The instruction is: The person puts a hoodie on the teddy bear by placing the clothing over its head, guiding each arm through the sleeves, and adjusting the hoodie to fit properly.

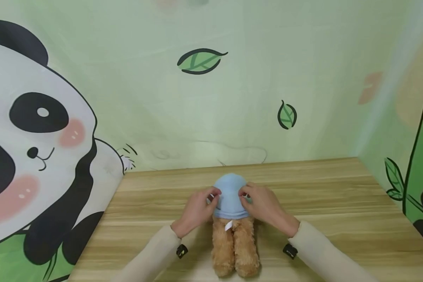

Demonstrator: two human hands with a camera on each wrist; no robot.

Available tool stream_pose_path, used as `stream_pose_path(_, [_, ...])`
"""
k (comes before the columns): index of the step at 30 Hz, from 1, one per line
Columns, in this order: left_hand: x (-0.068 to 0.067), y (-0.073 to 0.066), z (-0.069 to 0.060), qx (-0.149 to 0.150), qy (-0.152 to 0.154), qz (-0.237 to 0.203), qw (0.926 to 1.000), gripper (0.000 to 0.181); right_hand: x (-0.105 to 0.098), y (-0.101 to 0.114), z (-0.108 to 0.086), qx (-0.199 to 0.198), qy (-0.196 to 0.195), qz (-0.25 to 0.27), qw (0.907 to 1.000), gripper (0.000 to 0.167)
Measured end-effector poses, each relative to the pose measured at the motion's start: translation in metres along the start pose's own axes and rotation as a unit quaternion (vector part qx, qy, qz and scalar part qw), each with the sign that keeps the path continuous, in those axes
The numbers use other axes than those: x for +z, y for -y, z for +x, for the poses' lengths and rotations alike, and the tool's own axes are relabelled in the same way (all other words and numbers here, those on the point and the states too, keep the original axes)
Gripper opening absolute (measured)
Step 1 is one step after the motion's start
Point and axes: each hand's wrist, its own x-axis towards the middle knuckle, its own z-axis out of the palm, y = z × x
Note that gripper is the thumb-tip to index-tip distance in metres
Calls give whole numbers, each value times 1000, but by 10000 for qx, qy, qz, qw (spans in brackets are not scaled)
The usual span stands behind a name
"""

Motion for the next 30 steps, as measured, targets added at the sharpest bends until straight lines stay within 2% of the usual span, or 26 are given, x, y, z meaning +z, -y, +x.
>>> stream_pose_path(4, [2, 1, 13, -38, 53, 157, 9999, 16, 3, -5, 11, 52, 8, 52, 10000, 12])
stream_pose_path(10, [6, 2, 33, 87, 131, 227, 9996, 18, 5, -12, 25, 11, -115, 2, 9999, 13])
stream_pose_path(15, [9, 5, 44, -58, 253, 246, 9994, 21, 7, -17, 34, 70, -96, 109, 9999, 16])
stream_pose_path(24, [15, 13, 50, -277, 688, 318, 9967, 31, 17, -27, 39, 434, 115, 272, 9986, 27])
stream_pose_path(30, [18, 15, 47, -275, 711, 330, 9965, 29, 24, -27, 39, 577, 283, 295, 9975, 25])
